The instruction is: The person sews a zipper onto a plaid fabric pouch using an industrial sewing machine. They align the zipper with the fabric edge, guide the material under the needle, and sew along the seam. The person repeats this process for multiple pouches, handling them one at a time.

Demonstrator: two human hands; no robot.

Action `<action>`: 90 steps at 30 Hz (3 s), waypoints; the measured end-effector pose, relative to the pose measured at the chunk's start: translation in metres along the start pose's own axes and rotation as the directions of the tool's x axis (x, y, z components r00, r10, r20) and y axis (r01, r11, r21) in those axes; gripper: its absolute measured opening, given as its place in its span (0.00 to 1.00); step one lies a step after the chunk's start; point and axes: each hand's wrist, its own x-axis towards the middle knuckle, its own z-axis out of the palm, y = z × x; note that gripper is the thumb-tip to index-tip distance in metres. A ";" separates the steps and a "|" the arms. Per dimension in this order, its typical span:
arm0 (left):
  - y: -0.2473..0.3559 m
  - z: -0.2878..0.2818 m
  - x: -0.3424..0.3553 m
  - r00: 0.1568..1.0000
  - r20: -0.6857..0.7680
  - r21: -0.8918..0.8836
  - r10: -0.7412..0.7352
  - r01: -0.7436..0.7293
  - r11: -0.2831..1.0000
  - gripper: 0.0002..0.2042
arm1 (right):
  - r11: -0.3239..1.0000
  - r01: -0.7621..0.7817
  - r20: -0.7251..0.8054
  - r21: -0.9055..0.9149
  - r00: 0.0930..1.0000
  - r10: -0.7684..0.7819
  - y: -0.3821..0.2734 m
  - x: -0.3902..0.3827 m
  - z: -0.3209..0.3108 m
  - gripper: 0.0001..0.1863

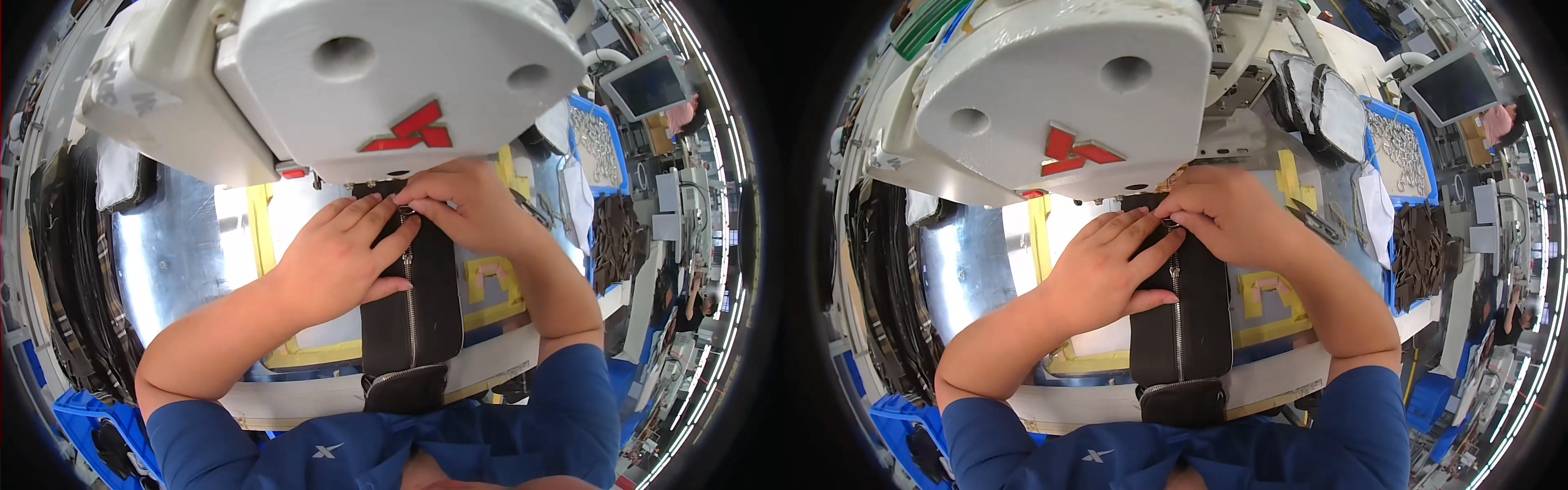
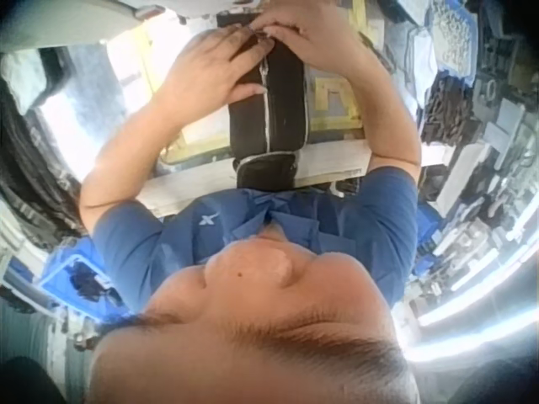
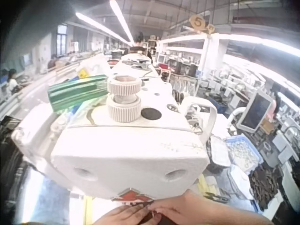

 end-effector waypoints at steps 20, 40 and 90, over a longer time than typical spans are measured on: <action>0.010 -0.002 0.002 0.994 0.076 0.162 -0.075 0.061 0.985 0.43 | 0.950 -0.126 -0.037 -0.287 0.992 0.121 -0.004 0.005 0.011 0.06; 0.000 -0.009 0.010 0.984 0.092 0.008 -0.154 0.154 0.988 0.43 | 0.839 0.053 -0.038 -0.542 0.995 -0.087 -0.012 -0.027 0.025 0.20; -0.007 -0.024 0.005 0.943 0.072 -0.042 -0.325 0.329 0.944 0.29 | 0.854 -0.110 -0.060 -0.509 0.994 0.093 -0.024 0.007 0.039 0.11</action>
